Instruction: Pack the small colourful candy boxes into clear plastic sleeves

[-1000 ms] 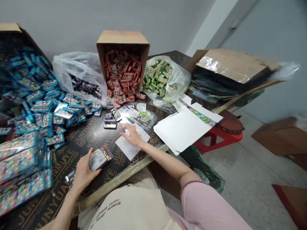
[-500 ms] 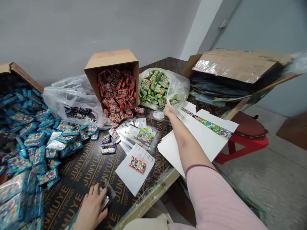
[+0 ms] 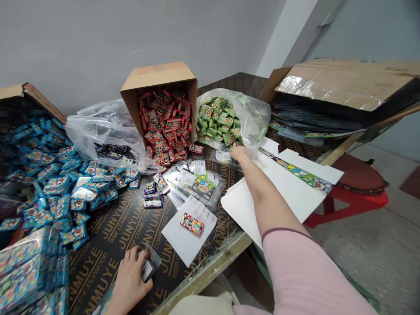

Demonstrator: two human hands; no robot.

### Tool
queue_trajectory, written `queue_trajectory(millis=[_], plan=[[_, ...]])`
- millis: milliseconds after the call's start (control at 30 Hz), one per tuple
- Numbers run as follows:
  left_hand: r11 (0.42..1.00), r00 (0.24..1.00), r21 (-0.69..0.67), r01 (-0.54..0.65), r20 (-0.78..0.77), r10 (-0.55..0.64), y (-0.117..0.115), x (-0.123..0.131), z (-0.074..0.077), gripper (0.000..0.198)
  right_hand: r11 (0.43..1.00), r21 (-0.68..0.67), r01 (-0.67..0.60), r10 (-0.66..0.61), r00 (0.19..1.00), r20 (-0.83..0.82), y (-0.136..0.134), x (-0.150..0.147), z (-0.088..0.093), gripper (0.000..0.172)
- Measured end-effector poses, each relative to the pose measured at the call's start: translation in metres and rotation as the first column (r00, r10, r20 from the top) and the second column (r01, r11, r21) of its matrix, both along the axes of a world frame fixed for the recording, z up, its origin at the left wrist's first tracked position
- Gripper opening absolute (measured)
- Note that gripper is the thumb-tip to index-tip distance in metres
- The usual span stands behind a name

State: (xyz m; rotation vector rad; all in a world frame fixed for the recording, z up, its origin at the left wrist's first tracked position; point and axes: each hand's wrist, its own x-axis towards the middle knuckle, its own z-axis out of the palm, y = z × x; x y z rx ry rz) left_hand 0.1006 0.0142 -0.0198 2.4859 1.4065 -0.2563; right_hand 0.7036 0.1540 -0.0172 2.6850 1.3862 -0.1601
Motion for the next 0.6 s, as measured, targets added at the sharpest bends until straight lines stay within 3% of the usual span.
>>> queue_trajectory(millis=[100, 333, 433, 533, 600], plan=[[1.000, 1.000, 0.015, -0.015, 0.021, 0.014, -0.002, 0.000, 0.000, 0.046, 0.999, -0.037, 0.024, -0.024, 1.000, -0.014, -0.007, -0.023, 0.003, 0.065], [0.993, 0.986, 0.120, -0.015, 0.169, -0.005, -0.011, -0.012, -0.012, 0.044, 0.991, -0.042, -0.126, 0.120, 0.985, -0.120, -0.030, -0.071, 0.019, 0.052], [0.987, 0.973, 0.161, -0.014, 0.231, -0.024, -0.015, -0.019, -0.028, 0.044, 0.981, 0.094, -0.173, 0.183, 0.976, -0.118, -0.008, -0.070, 0.037, 0.066], [0.976, 0.970, 0.218, -0.011, 0.238, -0.043, -0.016, -0.025, -0.045, 0.045, 0.933, 0.321, -0.165, 0.208, 0.973, -0.104, 0.036, -0.060, 0.053, 0.087], [0.962, 0.977, 0.273, -0.007, 0.207, -0.052, -0.016, -0.027, -0.056, 0.047, 0.911, 0.395, -0.118, 0.190, 0.970, -0.149, 0.071, -0.052, 0.058, 0.099]])
